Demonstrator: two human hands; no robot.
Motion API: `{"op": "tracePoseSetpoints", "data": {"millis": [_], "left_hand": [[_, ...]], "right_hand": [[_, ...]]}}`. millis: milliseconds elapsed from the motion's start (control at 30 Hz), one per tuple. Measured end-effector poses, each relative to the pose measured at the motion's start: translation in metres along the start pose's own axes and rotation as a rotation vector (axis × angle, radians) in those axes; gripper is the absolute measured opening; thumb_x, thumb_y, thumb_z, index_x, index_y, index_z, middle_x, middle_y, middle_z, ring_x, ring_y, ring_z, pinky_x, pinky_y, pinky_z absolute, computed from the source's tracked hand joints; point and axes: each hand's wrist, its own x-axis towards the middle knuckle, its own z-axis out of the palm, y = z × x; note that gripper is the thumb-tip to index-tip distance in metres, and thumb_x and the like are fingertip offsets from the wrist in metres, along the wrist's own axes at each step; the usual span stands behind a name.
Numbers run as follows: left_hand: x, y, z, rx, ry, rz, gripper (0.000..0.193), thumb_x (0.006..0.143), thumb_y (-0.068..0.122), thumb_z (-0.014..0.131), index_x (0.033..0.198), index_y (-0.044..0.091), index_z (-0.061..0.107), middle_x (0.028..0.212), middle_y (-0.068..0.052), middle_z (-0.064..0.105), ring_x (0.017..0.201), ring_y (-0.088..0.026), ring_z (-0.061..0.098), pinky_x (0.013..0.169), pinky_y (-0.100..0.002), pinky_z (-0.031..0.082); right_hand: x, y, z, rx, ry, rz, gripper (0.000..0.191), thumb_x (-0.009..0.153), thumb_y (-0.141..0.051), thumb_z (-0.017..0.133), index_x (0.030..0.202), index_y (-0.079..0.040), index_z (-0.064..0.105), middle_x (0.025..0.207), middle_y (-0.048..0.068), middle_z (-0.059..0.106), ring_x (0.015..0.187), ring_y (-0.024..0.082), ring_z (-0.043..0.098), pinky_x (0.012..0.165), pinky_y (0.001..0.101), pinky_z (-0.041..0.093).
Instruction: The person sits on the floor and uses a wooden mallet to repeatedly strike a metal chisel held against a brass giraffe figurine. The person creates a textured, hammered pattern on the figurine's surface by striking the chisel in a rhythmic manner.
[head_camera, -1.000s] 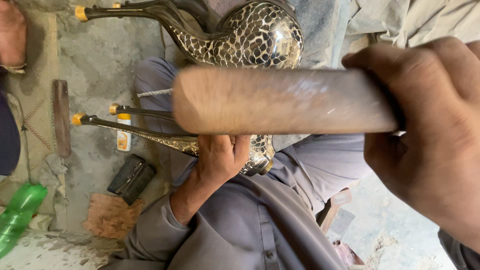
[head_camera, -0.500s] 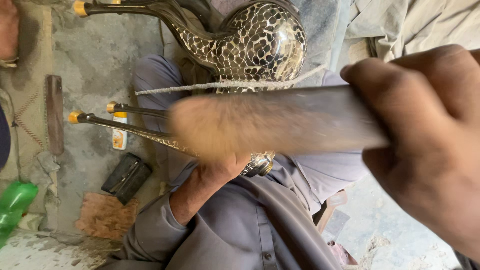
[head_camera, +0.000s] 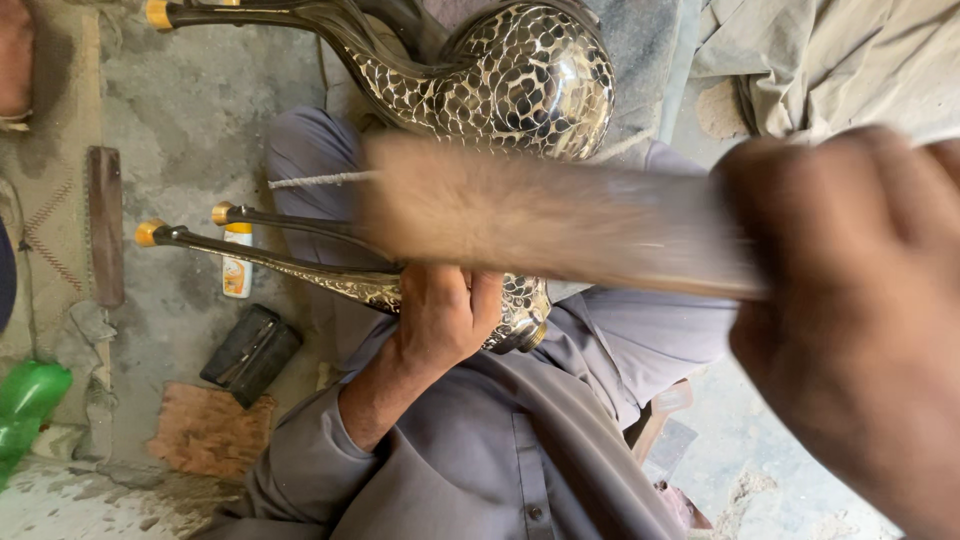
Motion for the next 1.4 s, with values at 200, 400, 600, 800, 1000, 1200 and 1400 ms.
{"op": "tracePoseSetpoints", "data": {"millis": [200, 400, 600, 800, 1000, 1200, 1400], "left_hand": [[-0.011, -0.004, 0.015, -0.132, -0.058, -0.248, 0.010, 0.096, 0.002, 0.069, 0.097, -0.003, 0.060, 0.103, -0.018, 0.066, 0.096, -0.038, 0.065, 0.084, -0.053, 0.051], [-0.008, 0.001, 0.012, -0.283, -0.015, -0.314, 0.027, 0.099, 0.006, 0.067, 0.120, -0.008, 0.057, 0.113, -0.019, 0.067, 0.103, -0.036, 0.069, 0.089, -0.048, 0.055], [0.002, 0.005, 0.002, -0.253, -0.058, -0.317, 0.044, 0.105, 0.023, 0.061, 0.137, -0.001, 0.045, 0.119, -0.015, 0.065, 0.103, -0.029, 0.070, 0.087, -0.044, 0.057], [-0.011, 0.001, 0.013, -0.383, -0.084, -0.421, 0.051, 0.112, 0.023, 0.061, 0.151, 0.000, 0.038, 0.133, -0.018, 0.058, 0.113, -0.025, 0.070, 0.090, -0.037, 0.062], [-0.018, 0.001, 0.017, -0.336, -0.077, -0.398, 0.047, 0.110, 0.018, 0.064, 0.146, -0.001, 0.042, 0.126, -0.018, 0.060, 0.107, -0.030, 0.070, 0.089, -0.041, 0.058], [-0.012, 0.002, 0.013, -0.306, 0.012, -0.235, 0.036, 0.106, 0.008, 0.064, 0.135, -0.004, 0.047, 0.125, -0.023, 0.060, 0.108, -0.039, 0.068, 0.090, -0.045, 0.056], [-0.012, 0.001, 0.017, -0.279, -0.007, -0.241, 0.035, 0.103, 0.010, 0.065, 0.131, -0.005, 0.053, 0.122, -0.020, 0.062, 0.108, -0.036, 0.069, 0.091, -0.046, 0.058]], "right_hand": [[0.000, 0.003, 0.005, -0.104, -0.055, -0.122, 0.046, 0.071, -0.005, 0.087, 0.113, -0.005, 0.069, 0.096, 0.011, 0.065, 0.083, 0.024, 0.066, 0.068, 0.0354, 0.055], [-0.005, 0.011, 0.010, -0.109, 0.020, -0.164, 0.045, 0.074, -0.004, 0.087, 0.116, -0.003, 0.069, 0.091, 0.011, 0.062, 0.077, 0.021, 0.062, 0.067, 0.0334, 0.053], [-0.007, 0.012, 0.013, -0.124, -0.059, -0.119, 0.041, 0.079, -0.009, 0.082, 0.118, -0.006, 0.069, 0.089, 0.008, 0.063, 0.079, 0.019, 0.062, 0.069, 0.0322, 0.052], [0.002, 0.003, 0.002, -0.128, -0.054, -0.130, 0.049, 0.073, -0.011, 0.086, 0.119, -0.006, 0.070, 0.091, 0.009, 0.066, 0.080, 0.022, 0.063, 0.074, 0.0353, 0.053], [0.017, -0.006, -0.007, -0.071, -0.029, -0.141, 0.053, 0.064, -0.005, 0.084, 0.116, -0.004, 0.072, 0.092, 0.012, 0.067, 0.084, 0.029, 0.066, 0.077, 0.0407, 0.054], [0.006, 0.006, 0.005, -0.067, 0.015, -0.118, 0.055, 0.061, -0.006, 0.083, 0.115, -0.007, 0.073, 0.094, 0.012, 0.068, 0.085, 0.028, 0.066, 0.078, 0.0387, 0.055], [-0.003, 0.016, 0.005, -0.105, -0.001, -0.157, 0.053, 0.069, -0.007, 0.086, 0.120, -0.007, 0.072, 0.095, 0.010, 0.068, 0.084, 0.025, 0.065, 0.078, 0.0367, 0.053]]}}
